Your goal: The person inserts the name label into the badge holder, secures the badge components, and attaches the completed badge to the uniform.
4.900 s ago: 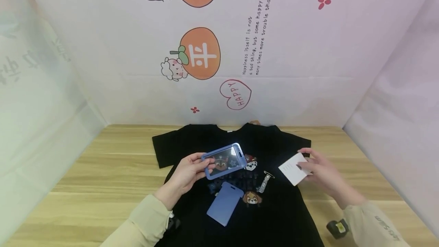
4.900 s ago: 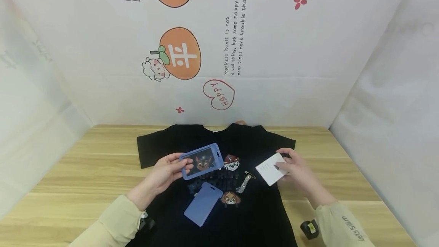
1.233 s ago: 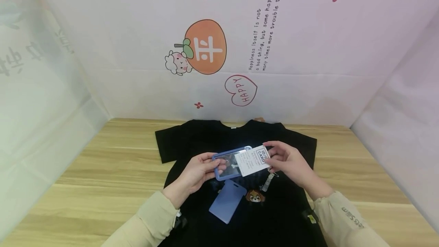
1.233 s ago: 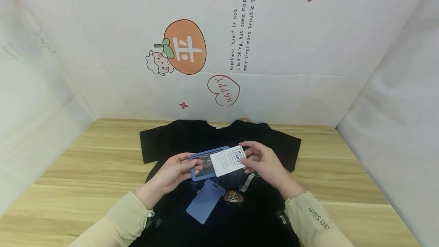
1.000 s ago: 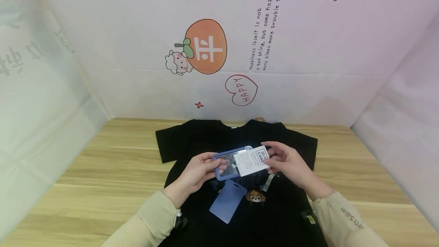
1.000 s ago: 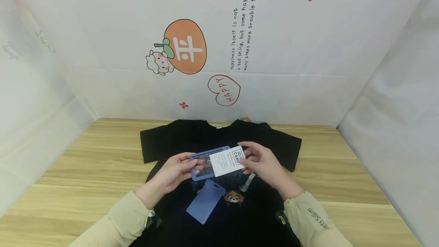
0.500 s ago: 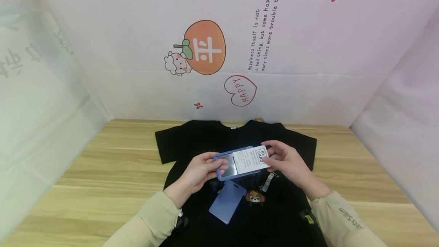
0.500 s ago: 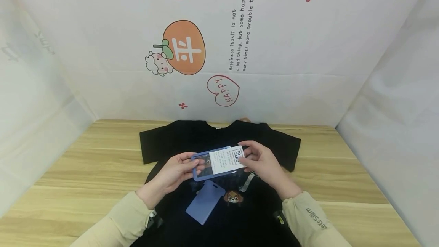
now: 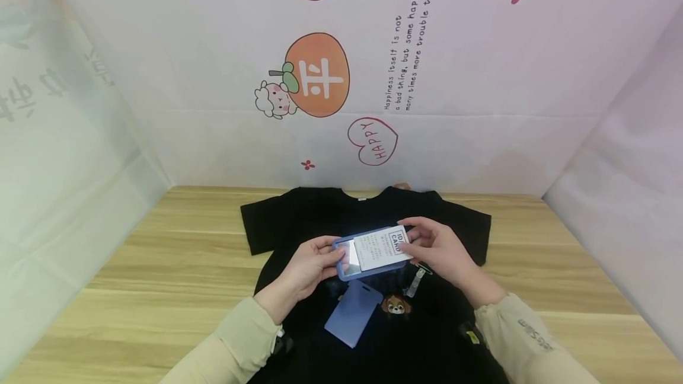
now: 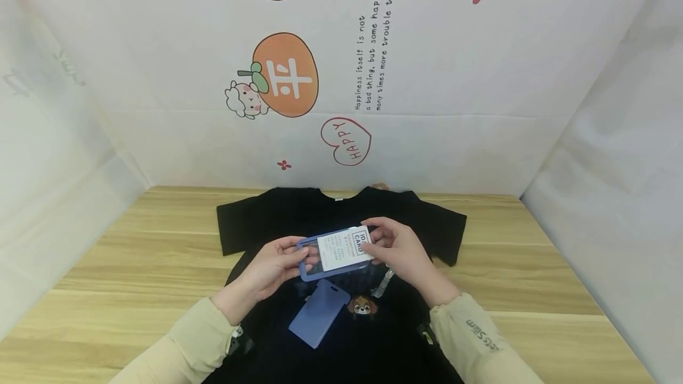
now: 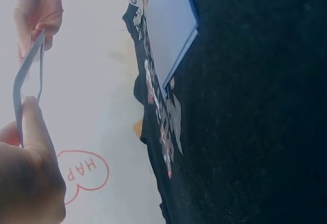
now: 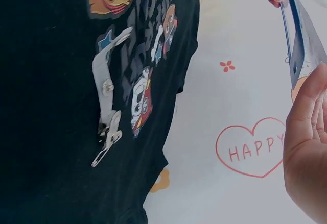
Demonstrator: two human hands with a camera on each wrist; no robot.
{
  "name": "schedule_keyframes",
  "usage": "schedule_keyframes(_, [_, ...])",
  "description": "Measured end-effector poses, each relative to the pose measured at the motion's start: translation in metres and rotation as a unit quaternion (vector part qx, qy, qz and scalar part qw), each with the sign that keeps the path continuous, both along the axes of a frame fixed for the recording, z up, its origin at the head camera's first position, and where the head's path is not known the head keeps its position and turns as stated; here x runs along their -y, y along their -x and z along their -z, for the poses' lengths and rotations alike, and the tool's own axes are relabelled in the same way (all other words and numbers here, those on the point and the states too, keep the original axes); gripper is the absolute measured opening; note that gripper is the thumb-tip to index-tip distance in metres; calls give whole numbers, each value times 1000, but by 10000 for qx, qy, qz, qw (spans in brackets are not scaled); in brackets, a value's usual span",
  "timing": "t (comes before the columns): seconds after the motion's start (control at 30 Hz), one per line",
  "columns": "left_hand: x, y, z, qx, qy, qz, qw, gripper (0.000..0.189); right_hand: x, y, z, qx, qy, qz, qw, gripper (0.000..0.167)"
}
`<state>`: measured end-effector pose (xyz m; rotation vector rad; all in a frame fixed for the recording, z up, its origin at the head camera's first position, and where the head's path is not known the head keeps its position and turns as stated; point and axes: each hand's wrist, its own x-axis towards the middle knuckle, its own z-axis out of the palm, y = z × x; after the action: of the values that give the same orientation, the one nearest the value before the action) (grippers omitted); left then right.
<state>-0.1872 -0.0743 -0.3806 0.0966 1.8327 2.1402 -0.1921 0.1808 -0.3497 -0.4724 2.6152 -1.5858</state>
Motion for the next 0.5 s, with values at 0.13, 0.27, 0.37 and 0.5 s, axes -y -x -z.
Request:
schedule_keyframes(0.13, [0,-1,0,-14,69,-14,10000,35,4,0,-1,-52,-107,21,9999,45])
schedule_keyframes(0.27, [0,-2,1,-41,106,-39,9999,34,9,0,-3,-30,-181,78,9998,44])
schedule_keyframes(0.37, [-1,-2,0,-29,75,-50,10000,32,12,0,-6,-46,-266,89,9996,44])
schedule_keyframes(0.5, [-1,-2,0,-20,7,-29,10000,31,15,-1,-8,-130,-462,121,9988,43])
